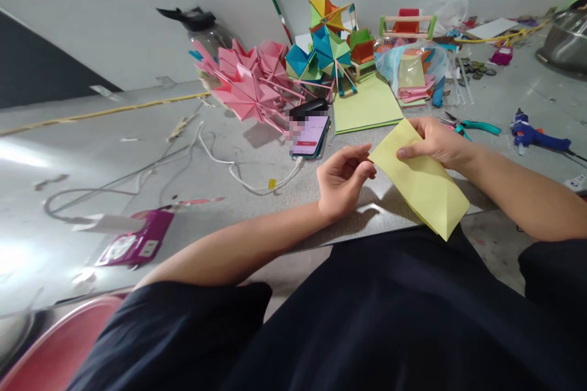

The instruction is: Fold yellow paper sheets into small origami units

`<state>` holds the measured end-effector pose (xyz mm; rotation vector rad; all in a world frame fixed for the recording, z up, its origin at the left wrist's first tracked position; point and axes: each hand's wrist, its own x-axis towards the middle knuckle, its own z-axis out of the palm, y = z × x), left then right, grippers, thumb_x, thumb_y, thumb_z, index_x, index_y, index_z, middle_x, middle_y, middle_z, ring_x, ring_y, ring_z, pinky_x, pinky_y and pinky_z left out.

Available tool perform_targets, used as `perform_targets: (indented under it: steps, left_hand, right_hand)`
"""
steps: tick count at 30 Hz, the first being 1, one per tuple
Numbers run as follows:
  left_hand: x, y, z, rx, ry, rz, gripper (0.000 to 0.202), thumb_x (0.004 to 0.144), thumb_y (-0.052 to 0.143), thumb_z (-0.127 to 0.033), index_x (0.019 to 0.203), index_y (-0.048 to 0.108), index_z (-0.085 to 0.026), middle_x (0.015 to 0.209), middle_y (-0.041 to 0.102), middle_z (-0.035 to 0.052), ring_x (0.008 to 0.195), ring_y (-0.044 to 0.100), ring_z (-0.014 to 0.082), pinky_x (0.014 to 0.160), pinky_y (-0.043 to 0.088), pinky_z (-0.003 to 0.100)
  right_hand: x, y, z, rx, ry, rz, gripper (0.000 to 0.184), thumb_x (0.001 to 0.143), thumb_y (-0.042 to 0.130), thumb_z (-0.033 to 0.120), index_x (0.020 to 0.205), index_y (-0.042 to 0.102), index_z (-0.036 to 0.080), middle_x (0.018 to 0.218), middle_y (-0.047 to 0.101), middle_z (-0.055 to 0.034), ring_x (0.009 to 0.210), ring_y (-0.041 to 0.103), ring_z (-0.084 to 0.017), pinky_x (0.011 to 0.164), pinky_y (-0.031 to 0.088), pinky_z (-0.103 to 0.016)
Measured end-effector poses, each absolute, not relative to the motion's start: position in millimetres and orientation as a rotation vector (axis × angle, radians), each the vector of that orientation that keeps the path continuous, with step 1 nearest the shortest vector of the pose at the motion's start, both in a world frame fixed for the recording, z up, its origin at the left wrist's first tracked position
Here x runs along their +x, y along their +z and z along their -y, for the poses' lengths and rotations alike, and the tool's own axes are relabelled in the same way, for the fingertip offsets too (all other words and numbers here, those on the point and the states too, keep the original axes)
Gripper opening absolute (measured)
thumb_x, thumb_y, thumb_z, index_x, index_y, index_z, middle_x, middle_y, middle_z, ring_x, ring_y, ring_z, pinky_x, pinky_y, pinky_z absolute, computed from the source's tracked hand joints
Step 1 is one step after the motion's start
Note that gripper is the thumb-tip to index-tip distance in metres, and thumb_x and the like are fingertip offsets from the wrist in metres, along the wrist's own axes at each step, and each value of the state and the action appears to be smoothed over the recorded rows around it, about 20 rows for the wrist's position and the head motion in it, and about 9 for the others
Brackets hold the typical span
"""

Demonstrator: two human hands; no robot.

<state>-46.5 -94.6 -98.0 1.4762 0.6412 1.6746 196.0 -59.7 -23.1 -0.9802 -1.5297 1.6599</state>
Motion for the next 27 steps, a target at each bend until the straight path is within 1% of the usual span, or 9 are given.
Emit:
perform_targets:
  steps: [3, 6, 9, 12, 15, 17, 19, 23, 27]
  left_hand:
    - [-46.5, -95.6, 97.1, 1.436, 1.654, -0.705, 0.050, 0.093, 0.104, -0.070, 0.107, 0.091, -0.024, 0.079, 0.080, 0.0009, 0.061, 0.073, 0.0129, 0.060, 0.067, 0.028]
    - [-46.1, -94.2, 97.1, 1.422, 1.642, -0.736, 0.053, 0.091, 0.104, -0.073, 0.100, 0.089, -0.023, 0.076, 0.080, 0.0005, 0.058, 0.073, 0.0125, 0.057, 0.065, 0.027]
    - [-45.5, -92.8, 96.8, 1.415, 1.630, -0.731, 0.053, 0.090, 0.105, -0.072, 0.095, 0.088, -0.023, 0.071, 0.079, -0.0002, 0.056, 0.072, 0.0119, 0.055, 0.063, 0.025]
    - [-45.0, -91.6, 97.2, 1.400, 1.600, -0.745, 0.054, 0.090, 0.105, -0.073, 0.090, 0.086, -0.022, 0.070, 0.078, 0.0001, 0.055, 0.071, 0.0120, 0.054, 0.062, 0.025]
    - [-44.7, -91.2, 97.6, 1.381, 1.577, -0.761, 0.057, 0.088, 0.104, -0.075, 0.086, 0.084, -0.022, 0.066, 0.076, -0.0004, 0.052, 0.069, 0.0122, 0.052, 0.062, 0.026]
    - [-44.5, -91.1, 97.8, 1.369, 1.569, -0.763, 0.054, 0.088, 0.105, -0.071, 0.085, 0.084, -0.022, 0.065, 0.074, -0.0008, 0.052, 0.067, 0.0119, 0.052, 0.061, 0.026]
    - [-44.4, -90.4, 97.9, 1.358, 1.558, -0.772, 0.046, 0.088, 0.105, -0.061, 0.084, 0.083, -0.022, 0.064, 0.073, -0.0014, 0.051, 0.067, 0.0115, 0.052, 0.060, 0.025]
    - [-44.4, -87.1, 98.6, 1.335, 1.535, -0.799, 0.029, 0.085, 0.102, -0.042, 0.082, 0.083, -0.021, 0.062, 0.073, -0.0025, 0.050, 0.066, 0.0101, 0.051, 0.058, 0.022]
    - [-44.3, -85.0, 98.9, 1.299, 1.507, -0.856, 0.027, 0.081, 0.100, -0.039, 0.080, 0.082, -0.019, 0.061, 0.072, -0.0024, 0.050, 0.065, 0.0105, 0.051, 0.057, 0.022]
  right_hand:
    - [198.8, -21.0, 58.8, -0.998, 1.608, 1.506, 0.055, 0.057, 0.119, 0.033, 0.093, 0.080, 0.021, 0.094, 0.090, -0.0063, 0.070, 0.081, -0.022, 0.060, 0.067, -0.031]
    - [198.5, -19.9, 59.6, -1.000, 1.606, 1.488, 0.052, 0.057, 0.118, 0.030, 0.090, 0.079, 0.021, 0.088, 0.088, -0.0038, 0.067, 0.080, -0.021, 0.057, 0.065, -0.030]
    - [197.2, -20.0, 61.1, -1.004, 1.626, 1.495, 0.050, 0.058, 0.117, 0.030, 0.088, 0.078, 0.021, 0.089, 0.089, -0.0053, 0.067, 0.081, -0.022, 0.057, 0.065, -0.029]
    - [196.6, -20.5, 61.9, -1.027, 1.632, 1.498, 0.050, 0.057, 0.117, 0.033, 0.090, 0.082, 0.020, 0.094, 0.091, -0.0080, 0.067, 0.082, -0.022, 0.057, 0.067, -0.029]
    - [196.2, -20.2, 61.9, -1.058, 1.630, 1.472, 0.052, 0.052, 0.118, 0.031, 0.091, 0.085, 0.020, 0.089, 0.090, -0.0059, 0.066, 0.082, -0.022, 0.057, 0.068, -0.029]
    - [195.9, -19.4, 61.8, -1.070, 1.635, 1.443, 0.052, 0.049, 0.119, 0.028, 0.089, 0.086, 0.020, 0.085, 0.089, -0.0040, 0.065, 0.081, -0.021, 0.056, 0.067, -0.028]
    - [196.0, -18.6, 61.6, -1.070, 1.648, 1.431, 0.052, 0.047, 0.118, 0.024, 0.087, 0.086, 0.020, 0.083, 0.088, -0.0033, 0.064, 0.080, -0.020, 0.056, 0.067, -0.027]
    - [197.8, -18.7, 61.7, -1.063, 1.637, 1.469, 0.050, 0.051, 0.116, 0.023, 0.090, 0.084, 0.020, 0.086, 0.089, -0.0030, 0.064, 0.080, -0.020, 0.056, 0.066, -0.027]
    - [198.3, -19.5, 62.8, -1.076, 1.613, 1.509, 0.049, 0.055, 0.114, 0.027, 0.093, 0.085, 0.019, 0.087, 0.089, -0.0037, 0.067, 0.081, -0.022, 0.058, 0.066, -0.028]
